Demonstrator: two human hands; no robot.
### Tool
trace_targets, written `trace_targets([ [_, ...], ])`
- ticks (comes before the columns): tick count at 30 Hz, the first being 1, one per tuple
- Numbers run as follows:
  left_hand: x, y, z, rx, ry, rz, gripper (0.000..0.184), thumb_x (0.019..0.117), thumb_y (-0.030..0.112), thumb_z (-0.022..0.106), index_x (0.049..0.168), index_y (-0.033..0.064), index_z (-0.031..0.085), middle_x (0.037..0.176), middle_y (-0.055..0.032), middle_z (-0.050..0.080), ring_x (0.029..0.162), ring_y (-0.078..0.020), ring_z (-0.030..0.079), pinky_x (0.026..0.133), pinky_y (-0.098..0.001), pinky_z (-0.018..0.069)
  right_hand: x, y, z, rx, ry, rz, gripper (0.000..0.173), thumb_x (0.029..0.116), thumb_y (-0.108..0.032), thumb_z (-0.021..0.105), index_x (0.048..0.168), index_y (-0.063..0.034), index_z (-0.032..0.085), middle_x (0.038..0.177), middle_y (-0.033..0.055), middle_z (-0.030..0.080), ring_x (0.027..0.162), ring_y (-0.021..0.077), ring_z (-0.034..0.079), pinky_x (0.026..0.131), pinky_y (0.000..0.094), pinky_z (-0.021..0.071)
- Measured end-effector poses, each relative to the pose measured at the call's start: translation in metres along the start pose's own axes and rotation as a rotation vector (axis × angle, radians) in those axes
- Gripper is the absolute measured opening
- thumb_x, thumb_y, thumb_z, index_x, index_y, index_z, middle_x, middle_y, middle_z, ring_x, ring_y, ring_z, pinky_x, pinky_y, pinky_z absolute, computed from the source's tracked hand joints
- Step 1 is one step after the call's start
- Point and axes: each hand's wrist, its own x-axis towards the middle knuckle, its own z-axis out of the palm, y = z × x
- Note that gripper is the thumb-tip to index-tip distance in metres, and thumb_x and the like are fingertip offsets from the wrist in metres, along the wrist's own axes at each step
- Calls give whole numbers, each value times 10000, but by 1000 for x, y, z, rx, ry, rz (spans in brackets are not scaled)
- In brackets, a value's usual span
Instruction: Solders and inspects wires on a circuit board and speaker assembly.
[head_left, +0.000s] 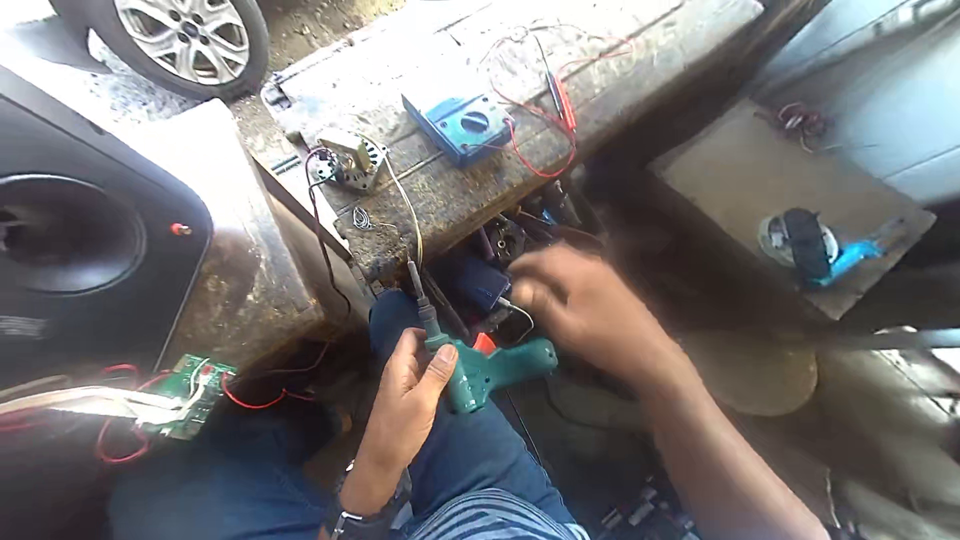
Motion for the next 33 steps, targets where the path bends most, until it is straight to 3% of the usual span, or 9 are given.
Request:
trace_targets([
  [2,3,14,6,116,51,45,328,1033,214,605,1252,-27,560,1001,-115,734,902,-201,737,801,-341,634,-23,-32,0,71,-202,-107,698,887,-640,680,1405,-179,602,1157,57,701,1056,244,673,867,540,576],
  [4,3,29,12,113,74,64,274,1024,219,620,1181,-5,605,947,-106,739,851,-194,739,763,-327,634,-38,-51,15,-2,-257,-178,860,817,-383,820,1550,-156,431,1260,147,644,1146,357,622,907,590,533],
  [7,4,43,8,41,47,141,301,1072,307,541,1083,17,624,840,-104,724,691,-200,727,620,-331,641,-43,-52,49,101,-7,-166,813,813,-165,751,1553,-117,416,1232,126,635,1116,268,635,925,479,557],
  [9,13,50,-5,173,90,284,346,1112,279,415,1060,28,646,837,-93,733,671,-208,727,618,-372,650,-42,-41,71,450,176,-152,582,926,-184,695,1461,-43,513,1173,98,679,1024,163,675,896,361,609],
  [11,37,54,-26,512,255,492,262,1084,210,453,1093,51,661,923,-34,720,760,-143,713,684,-352,636,-42,-36,96,935,279,-25,426,1019,-305,650,1311,-2,584,991,79,709,818,149,698,738,332,628],
  [14,84,53,-58,921,351,720,262,984,138,586,1204,31,678,1302,-116,643,1219,-229,602,995,-402,516,-34,-37,120,1550,321,234,579,1013,-499,593,1229,37,575,832,148,703,703,238,717,671,393,640],
  [16,110,50,-69,1007,314,727,312,954,117,588,1244,51,683,1419,-141,569,1345,-307,494,1123,-452,403,-28,-38,129,1770,324,346,561,1021,-491,576,1230,30,580,842,189,710,706,271,731,684,418,644],
  [22,138,29,-76,902,343,724,149,977,140,640,1047,100,766,1239,-72,681,1256,-233,562,1092,-380,431,-13,-37,137,2039,211,380,477,1054,-422,527,1189,29,601,746,176,660,551,231,656,539,359,597],
  [33,124,21,-71,826,291,716,129,976,108,578,1006,84,700,1251,-63,651,1305,-239,519,1112,-426,401,-8,-19,149,2113,113,346,531,1022,-480,561,1185,20,633,726,148,659,549,226,649,549,369,584],
])
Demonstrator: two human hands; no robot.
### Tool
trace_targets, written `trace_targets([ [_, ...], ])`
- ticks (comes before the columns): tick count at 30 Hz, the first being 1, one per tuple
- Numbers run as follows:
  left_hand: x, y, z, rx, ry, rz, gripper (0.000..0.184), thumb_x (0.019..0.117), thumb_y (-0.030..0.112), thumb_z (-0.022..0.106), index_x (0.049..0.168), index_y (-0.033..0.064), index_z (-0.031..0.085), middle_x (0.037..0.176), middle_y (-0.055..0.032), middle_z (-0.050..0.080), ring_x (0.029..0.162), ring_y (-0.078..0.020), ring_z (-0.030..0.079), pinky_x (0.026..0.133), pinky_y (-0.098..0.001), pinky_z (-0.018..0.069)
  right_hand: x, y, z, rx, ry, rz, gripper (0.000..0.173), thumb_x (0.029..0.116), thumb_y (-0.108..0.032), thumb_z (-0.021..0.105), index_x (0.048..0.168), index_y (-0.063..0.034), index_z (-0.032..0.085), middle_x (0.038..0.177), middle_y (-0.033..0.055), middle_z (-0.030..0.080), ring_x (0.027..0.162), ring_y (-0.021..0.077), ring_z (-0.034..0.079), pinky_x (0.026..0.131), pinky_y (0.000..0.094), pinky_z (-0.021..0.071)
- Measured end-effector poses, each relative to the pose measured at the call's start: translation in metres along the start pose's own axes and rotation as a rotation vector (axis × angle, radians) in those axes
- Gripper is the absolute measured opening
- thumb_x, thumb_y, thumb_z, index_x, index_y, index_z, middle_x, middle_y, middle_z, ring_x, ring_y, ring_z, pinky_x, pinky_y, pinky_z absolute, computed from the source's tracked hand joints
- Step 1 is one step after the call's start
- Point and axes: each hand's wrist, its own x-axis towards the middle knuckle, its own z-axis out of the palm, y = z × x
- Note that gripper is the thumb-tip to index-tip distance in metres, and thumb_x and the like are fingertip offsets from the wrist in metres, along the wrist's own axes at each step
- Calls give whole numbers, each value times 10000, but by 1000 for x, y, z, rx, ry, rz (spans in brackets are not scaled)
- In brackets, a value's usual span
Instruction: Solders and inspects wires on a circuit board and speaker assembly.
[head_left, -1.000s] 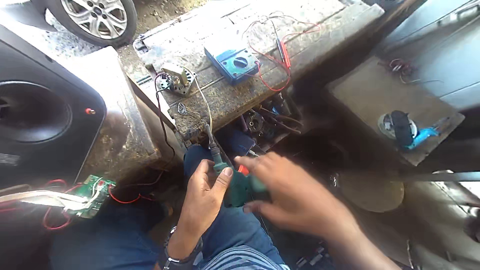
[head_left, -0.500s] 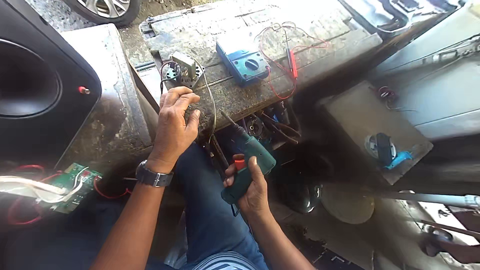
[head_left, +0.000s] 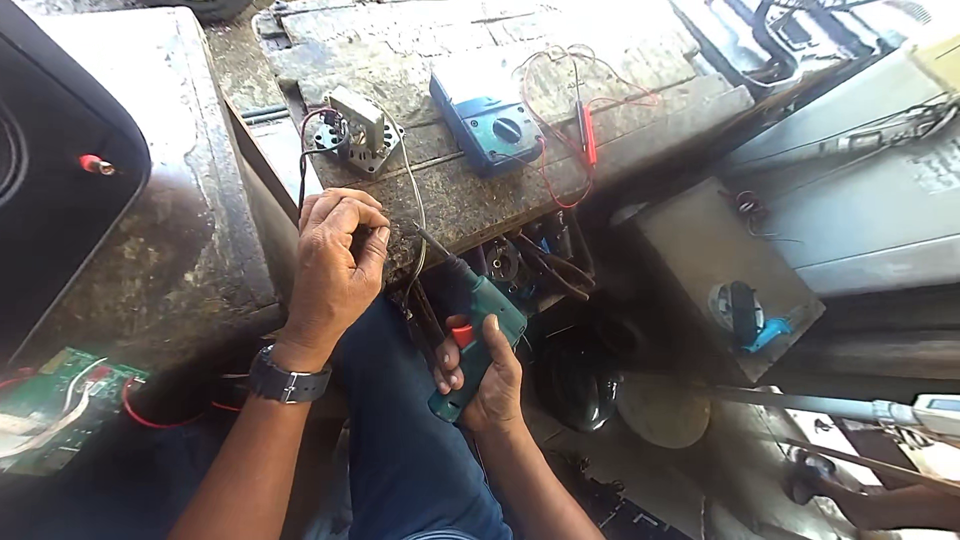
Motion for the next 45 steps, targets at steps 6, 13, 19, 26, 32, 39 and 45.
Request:
trace_targets([
  [6,0,0,4,-1,24,-19,136,985,134,589,1023,91,711,1252,-63,645,1296,-247,513,1092,-432,403,7,-3,-4,-5,-73,18,527,1014,-482,573,1177,14,641,730,146,664,557,227,650,555,371,579],
  [13,0,2,5,3,32,-35,131,978,132,591,999,92,714,1244,-60,646,1290,-243,516,1098,-436,394,7,-3,-5,-26,-88,26,530,1005,-477,593,1182,21,636,732,145,667,551,226,650,544,369,579],
  [19,0,2,4,0,28,-24,137,976,131,584,996,89,714,1235,-65,646,1266,-252,524,1070,-444,404,8,-3,-4,-47,-84,25,532,1004,-490,590,1175,12,644,724,136,667,550,219,649,546,363,578],
  [26,-2,3,3,5,26,-14,143,974,122,577,996,89,714,1236,-67,648,1276,-253,522,1080,-442,399,8,-2,-5,-42,-87,28,526,1014,-482,574,1166,18,640,732,144,667,554,225,650,548,367,577],
  [32,-2,4,3,8,21,-22,141,979,123,576,999,87,710,1238,-64,643,1279,-248,518,1079,-432,405,8,-3,-4,-28,-75,43,526,1010,-483,581,1162,17,641,732,148,668,553,230,652,547,367,578],
  [39,-3,4,3,14,19,-19,146,978,117,572,1002,88,713,1243,-69,641,1271,-248,523,1068,-433,411,8,-3,-4,-31,-75,38,529,1010,-484,579,1159,20,633,728,147,661,550,226,647,542,361,573],
  [45,-2,5,2,20,11,-24,142,980,122,580,1003,83,715,1248,-75,644,1275,-255,524,1077,-441,405,9,-3,-4,-28,-80,38,520,1005,-480,590,1158,14,642,729,147,668,552,228,652,542,363,576],
])
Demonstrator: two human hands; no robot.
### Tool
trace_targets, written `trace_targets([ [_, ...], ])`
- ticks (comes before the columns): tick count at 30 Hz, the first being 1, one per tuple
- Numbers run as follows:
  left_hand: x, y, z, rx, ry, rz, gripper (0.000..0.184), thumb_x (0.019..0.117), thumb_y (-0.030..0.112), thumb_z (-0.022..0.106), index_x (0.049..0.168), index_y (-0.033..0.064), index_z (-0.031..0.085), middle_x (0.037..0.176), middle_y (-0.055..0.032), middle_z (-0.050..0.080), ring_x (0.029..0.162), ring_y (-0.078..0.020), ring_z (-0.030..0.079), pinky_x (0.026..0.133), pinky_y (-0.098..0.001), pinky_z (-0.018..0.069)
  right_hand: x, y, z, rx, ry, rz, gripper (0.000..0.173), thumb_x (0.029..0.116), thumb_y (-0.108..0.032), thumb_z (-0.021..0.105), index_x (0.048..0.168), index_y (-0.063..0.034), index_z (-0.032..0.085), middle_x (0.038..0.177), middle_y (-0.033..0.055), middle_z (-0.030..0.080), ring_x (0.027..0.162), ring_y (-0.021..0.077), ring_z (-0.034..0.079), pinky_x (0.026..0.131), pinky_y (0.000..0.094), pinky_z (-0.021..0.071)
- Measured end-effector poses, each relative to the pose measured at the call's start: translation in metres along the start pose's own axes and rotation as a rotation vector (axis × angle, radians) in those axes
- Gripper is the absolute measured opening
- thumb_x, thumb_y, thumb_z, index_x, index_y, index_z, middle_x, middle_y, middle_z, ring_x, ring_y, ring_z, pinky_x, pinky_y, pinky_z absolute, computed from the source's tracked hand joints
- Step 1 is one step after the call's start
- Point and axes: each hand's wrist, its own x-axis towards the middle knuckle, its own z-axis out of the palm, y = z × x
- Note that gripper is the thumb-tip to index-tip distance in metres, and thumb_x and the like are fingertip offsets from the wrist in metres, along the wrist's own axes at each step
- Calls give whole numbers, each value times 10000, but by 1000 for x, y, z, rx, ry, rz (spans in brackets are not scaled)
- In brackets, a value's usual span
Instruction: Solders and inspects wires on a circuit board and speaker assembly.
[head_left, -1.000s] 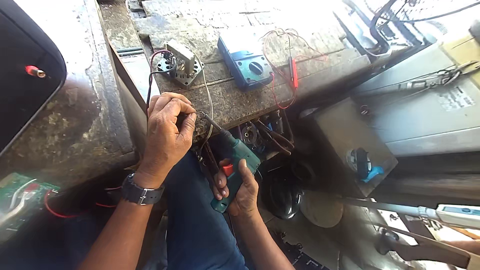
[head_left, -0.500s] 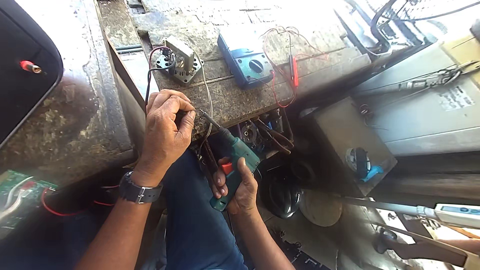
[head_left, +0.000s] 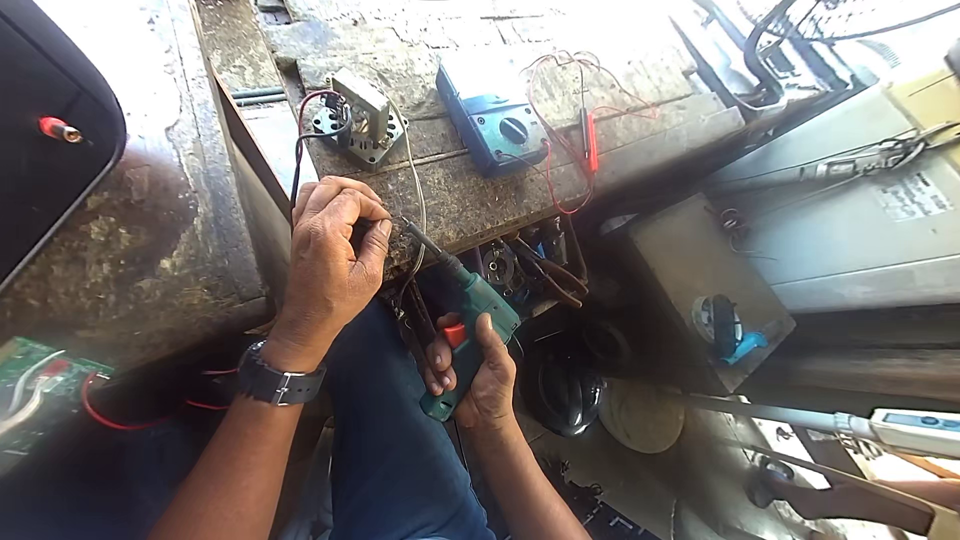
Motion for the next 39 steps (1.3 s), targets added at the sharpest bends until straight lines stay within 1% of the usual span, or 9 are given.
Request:
trace_targets([
  [7,-1,0,0,-3,1,14,143,981,121,576,1001,82,712,1235,-75,644,1277,-257,520,1080,-442,402,0,0,1,0,7,8,519,1006,-480,588,1158,14,644,732,149,669,553,225,652,544,359,576],
  [11,7,-4,2,-21,8,-25,148,993,157,581,1002,110,721,1221,-44,658,1290,-231,515,1110,-419,375,0,0,1,2,7,8,512,1008,-475,584,1154,13,643,733,150,667,554,228,652,544,361,575],
  [17,-3,0,-1,-4,-3,27,145,982,122,568,993,85,708,1242,-77,640,1285,-262,514,1085,-450,393,0,0,0,3,19,10,521,1009,-482,578,1154,15,637,731,155,666,554,229,654,543,362,577],
  [24,-3,0,-1,-8,-5,21,147,990,125,570,1014,83,708,1247,-76,642,1295,-261,512,1093,-451,394,0,0,1,2,21,7,515,1013,-471,575,1157,20,639,729,157,666,551,229,652,542,362,575],
  [30,-2,1,-1,3,-5,27,150,991,123,562,989,82,706,1234,-78,648,1274,-263,527,1080,-450,403,0,0,1,-8,26,8,523,1012,-480,576,1153,20,637,726,154,663,546,230,648,538,361,574],
  [34,-3,2,-3,-7,-8,17,159,1002,130,548,1005,83,700,1239,-81,644,1283,-262,521,1087,-447,400,-1,0,2,-10,34,7,522,1015,-470,575,1157,29,630,727,159,663,551,234,653,545,364,580],
  [39,-3,2,-3,-8,-4,11,139,999,110,561,1029,86,695,1238,-72,651,1268,-249,536,1071,-433,417,-1,0,1,-1,30,9,520,1011,-471,582,1154,26,632,728,162,663,550,234,652,542,363,579],
])
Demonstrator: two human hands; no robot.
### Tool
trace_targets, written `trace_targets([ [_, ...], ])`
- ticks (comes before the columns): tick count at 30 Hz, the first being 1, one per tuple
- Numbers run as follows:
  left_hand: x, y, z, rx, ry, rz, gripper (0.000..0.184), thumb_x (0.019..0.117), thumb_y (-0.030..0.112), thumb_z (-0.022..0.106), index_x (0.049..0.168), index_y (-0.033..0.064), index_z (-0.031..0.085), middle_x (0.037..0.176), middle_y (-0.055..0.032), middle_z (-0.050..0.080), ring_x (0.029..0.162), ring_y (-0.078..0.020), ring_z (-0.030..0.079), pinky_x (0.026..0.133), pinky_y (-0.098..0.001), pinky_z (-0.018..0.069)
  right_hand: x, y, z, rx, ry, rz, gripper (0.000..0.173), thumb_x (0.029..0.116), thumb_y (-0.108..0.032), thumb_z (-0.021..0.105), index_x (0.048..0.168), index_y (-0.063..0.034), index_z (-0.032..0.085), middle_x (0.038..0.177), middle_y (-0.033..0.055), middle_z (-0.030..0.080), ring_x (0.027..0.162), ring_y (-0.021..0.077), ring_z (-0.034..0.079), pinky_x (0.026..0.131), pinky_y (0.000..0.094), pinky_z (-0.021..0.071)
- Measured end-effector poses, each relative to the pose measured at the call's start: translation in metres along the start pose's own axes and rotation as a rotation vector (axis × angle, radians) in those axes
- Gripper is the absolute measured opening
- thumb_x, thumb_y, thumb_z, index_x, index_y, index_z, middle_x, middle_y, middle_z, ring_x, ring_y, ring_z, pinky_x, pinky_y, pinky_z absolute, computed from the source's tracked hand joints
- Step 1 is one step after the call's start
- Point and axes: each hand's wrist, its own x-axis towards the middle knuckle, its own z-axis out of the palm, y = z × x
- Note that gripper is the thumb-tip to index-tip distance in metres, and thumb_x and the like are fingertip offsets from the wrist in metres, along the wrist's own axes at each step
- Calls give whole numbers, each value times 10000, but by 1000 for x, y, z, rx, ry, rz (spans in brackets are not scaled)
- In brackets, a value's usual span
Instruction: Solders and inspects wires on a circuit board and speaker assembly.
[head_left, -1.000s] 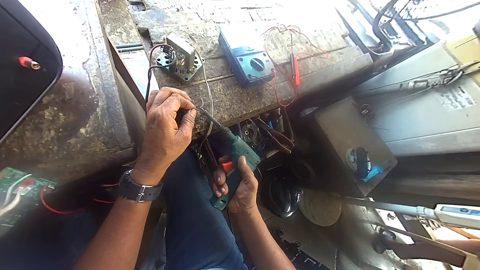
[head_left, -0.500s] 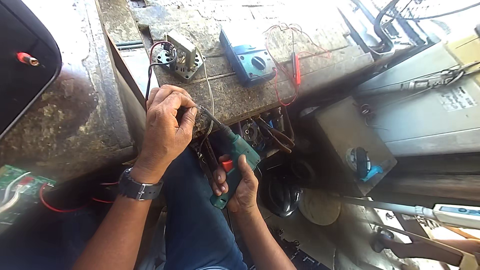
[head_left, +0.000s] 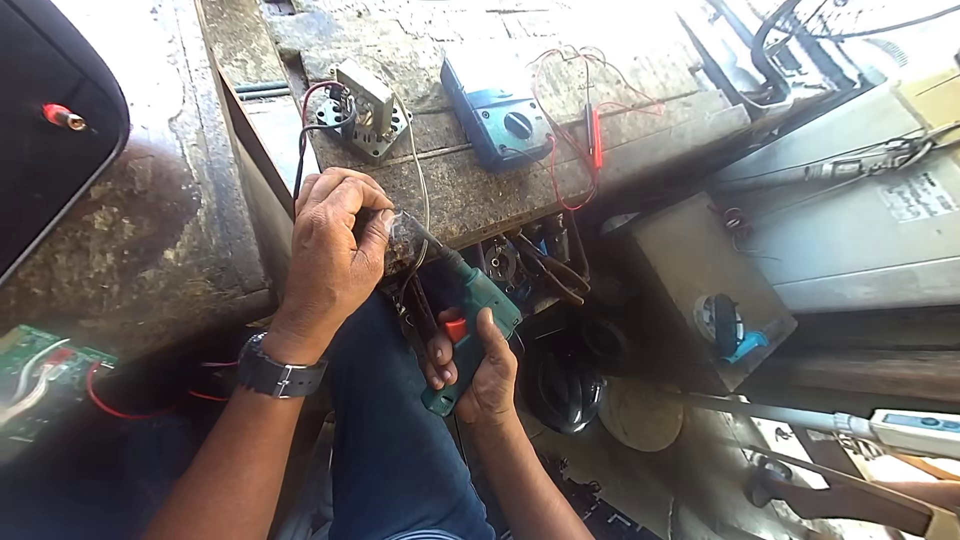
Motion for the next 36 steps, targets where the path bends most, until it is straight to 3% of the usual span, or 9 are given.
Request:
trace_targets([
  [6,0,2,2,36,11,-5,161,966,41,556,1034,64,700,1272,-91,646,1291,-261,535,1098,-440,411,-1,-2,-1,28,1,3,526,1012,-480,571,1158,22,633,729,154,658,549,234,647,540,365,575],
  [14,21,0,11,112,122,-108,136,937,126,621,942,108,755,1300,-64,659,1318,-245,504,1134,-378,357,-2,-4,2,16,16,-14,523,1009,-468,585,1171,26,636,736,165,661,550,239,650,533,368,576],
  [17,19,0,10,96,132,-76,165,937,133,648,1044,105,770,1365,-85,642,1365,-266,493,1171,-402,350,-5,-14,13,-152,49,-82,514,1001,-479,595,1163,5,653,713,144,665,535,211,646,527,353,581],
  [22,0,16,0,103,187,-81,299,903,65,657,1196,48,716,1419,-132,602,1405,-287,480,1185,-420,388,-7,-37,40,-625,142,-224,477,1067,-445,461,1167,-21,653,698,96,670,525,168,641,507,334,596],
  [24,-20,34,-18,114,184,-69,277,928,56,649,1197,16,700,1367,-153,615,1377,-305,487,1166,-426,401,-6,-42,43,-743,107,-261,437,1078,-411,453,1196,-30,632,727,81,687,549,173,660,512,335,606],
  [27,-60,56,-51,151,285,-13,183,937,69,642,1084,12,736,1130,-120,703,1178,-267,610,1022,-404,512,-5,-48,45,-816,-5,-301,399,1063,-398,533,1242,-49,607,792,62,720,600,177,690,538,330,618],
  [29,-91,63,-77,200,377,0,138,921,71,675,1027,19,746,1044,-96,719,1074,-232,644,943,-395,541,-6,-48,50,-830,-51,-312,361,1048,-345,575,1249,-45,587,826,70,731,627,184,705,549,325,626],
  [32,-126,56,-111,376,495,-62,123,919,99,689,1013,33,734,1017,-80,713,1032,-205,653,908,-381,547,-10,-45,60,-837,-144,-265,375,1019,-327,634,1257,-43,574,861,103,738,654,217,715,570,344,630],
  [36,-147,35,-136,617,505,-144,172,937,144,669,1036,24,743,1058,-118,701,1077,-260,622,945,-406,503,-14,-29,76,-884,-281,-187,351,1043,-338,604,1247,-54,571,912,128,744,697,246,730,601,364,644],
])
